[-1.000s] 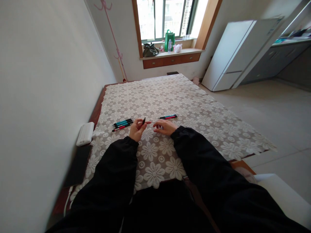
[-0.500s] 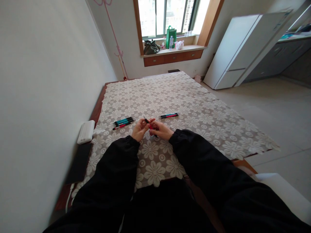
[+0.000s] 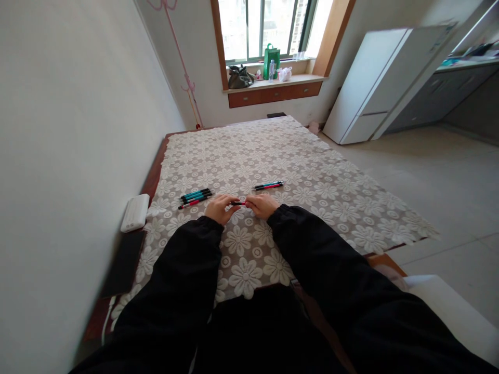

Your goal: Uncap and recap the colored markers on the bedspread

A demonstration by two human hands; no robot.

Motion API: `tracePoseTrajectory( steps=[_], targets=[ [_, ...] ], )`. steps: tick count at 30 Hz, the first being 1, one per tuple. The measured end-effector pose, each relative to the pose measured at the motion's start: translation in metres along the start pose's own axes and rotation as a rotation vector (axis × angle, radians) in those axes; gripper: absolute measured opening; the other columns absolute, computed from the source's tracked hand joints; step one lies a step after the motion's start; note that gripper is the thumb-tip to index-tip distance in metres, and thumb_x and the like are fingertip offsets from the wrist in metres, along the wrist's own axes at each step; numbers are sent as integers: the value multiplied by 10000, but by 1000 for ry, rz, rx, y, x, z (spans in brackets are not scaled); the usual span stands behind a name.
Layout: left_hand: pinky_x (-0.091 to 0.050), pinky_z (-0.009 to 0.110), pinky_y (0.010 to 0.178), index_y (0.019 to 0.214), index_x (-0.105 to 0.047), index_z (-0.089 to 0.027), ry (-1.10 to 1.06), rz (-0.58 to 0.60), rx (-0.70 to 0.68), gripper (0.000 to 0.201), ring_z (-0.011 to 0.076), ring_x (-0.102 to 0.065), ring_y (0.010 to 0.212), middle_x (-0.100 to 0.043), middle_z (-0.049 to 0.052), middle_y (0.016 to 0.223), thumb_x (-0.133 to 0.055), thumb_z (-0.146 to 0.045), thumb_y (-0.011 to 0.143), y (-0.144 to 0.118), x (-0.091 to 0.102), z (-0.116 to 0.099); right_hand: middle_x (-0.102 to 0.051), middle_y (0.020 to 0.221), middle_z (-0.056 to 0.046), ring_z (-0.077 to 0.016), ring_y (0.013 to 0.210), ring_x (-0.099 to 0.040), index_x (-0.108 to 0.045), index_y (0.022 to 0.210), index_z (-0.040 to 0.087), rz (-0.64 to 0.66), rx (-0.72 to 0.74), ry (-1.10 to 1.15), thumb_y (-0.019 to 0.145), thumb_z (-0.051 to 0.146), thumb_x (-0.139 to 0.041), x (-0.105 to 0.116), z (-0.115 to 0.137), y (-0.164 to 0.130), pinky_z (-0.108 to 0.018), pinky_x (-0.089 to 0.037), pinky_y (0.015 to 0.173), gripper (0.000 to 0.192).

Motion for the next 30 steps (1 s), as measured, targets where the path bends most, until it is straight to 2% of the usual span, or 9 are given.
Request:
tracePoseTrajectory(
  steps=[5, 7, 10, 12, 17, 20, 24, 26, 30],
  targets=[
    [-490, 316, 809, 978, -731, -236, 171, 81, -3, 244, 204, -640, 922, -742, 37, 935, -558, -407, 945, -2, -4, -2, -722, 879, -60, -181, 748, -617, -659, 955, 202, 71, -20, -73, 1016, 319, -403, -4, 4, 1, -282, -281, 630, 288],
    [-473, 319, 792, 895, -733, -232, 230, 113, 33, 287, 212, -630, 918, -743, 34, 898, -509, -397, 965, -2, -5, -3, -719, 880, -77, -187, 759, -619, -652, 975, 188, 77, -2, -117, 1018, 320, -419, -4, 8, 2, -285, -294, 640, 271],
    [-450, 316, 755, 733, -703, -229, 261, 168, 117, 446, 209, -619, 869, -717, 36, 777, -384, -382, 1005, -2, -6, -2, -712, 901, -97, -198, 844, -625, -636, 976, 167, 13, 88, -135, 1023, 314, -439, 0, 15, 2, -286, -335, 712, 251],
    [-448, 312, 758, 753, -707, -230, 240, 176, 161, 465, 209, -619, 876, -708, 42, 774, -350, -380, 1012, -1, -6, -1, -708, 941, -101, -200, 900, -623, -627, 973, 164, -50, 115, -107, 1016, 316, -470, 3, 15, 2, -283, -351, 762, 223],
    [-473, 298, 798, 1125, -674, -233, 116, 123, 166, 307, 191, -631, 863, -715, 37, 907, -552, -429, 924, 0, -5, 0, -722, 949, -62, -186, 797, -629, -625, 1026, 199, -26, 4, -45, 987, 368, -523, 0, -1, 1, -277, -319, 655, 201],
    [-474, 299, 777, 1037, -698, -230, 132, 133, 151, 290, 190, -628, 822, -705, 40, 885, -617, -455, 873, -1, -6, 1, -722, 909, -53, -185, 754, -620, -642, 975, 210, 13, 2, -57, 985, 449, -500, -2, 0, -1, -280, -284, 615, 278],
    [-456, 303, 742, 798, -719, -225, 174, 162, 193, 424, 207, -621, 837, -687, 53, 753, -407, -448, 978, -2, -7, 4, -705, 919, -65, -176, 792, -609, -649, 946, 196, -39, 80, -20, 1009, 453, -435, 0, 7, -2, -273, -312, 653, 340],
    [-458, 302, 740, 872, -723, -228, 147, 152, 199, 394, 199, -620, 817, -699, 45, 775, -413, -449, 976, -2, -7, 5, -697, 928, -69, -169, 813, -606, -653, 927, 190, -53, 98, 13, 1028, 381, -404, 0, 8, -1, -267, -332, 686, 330],
    [-473, 301, 779, 1040, -698, -239, 90, 160, 128, 297, 186, -621, 813, -715, 32, 888, -595, -468, 881, -1, -10, 2, -701, 1000, -68, -172, 852, -623, -655, 1007, 196, -41, 93, 94, 994, 329, -502, -2, 6, 0, -261, -357, 709, 202]
  ],
)
Point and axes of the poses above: each hand's wrist, its own y-axis towards the middle knuckle, its own x-axis out of the back of the hand, z = x × y, the point moved 7 cm from there along y, towards the middle knuckle
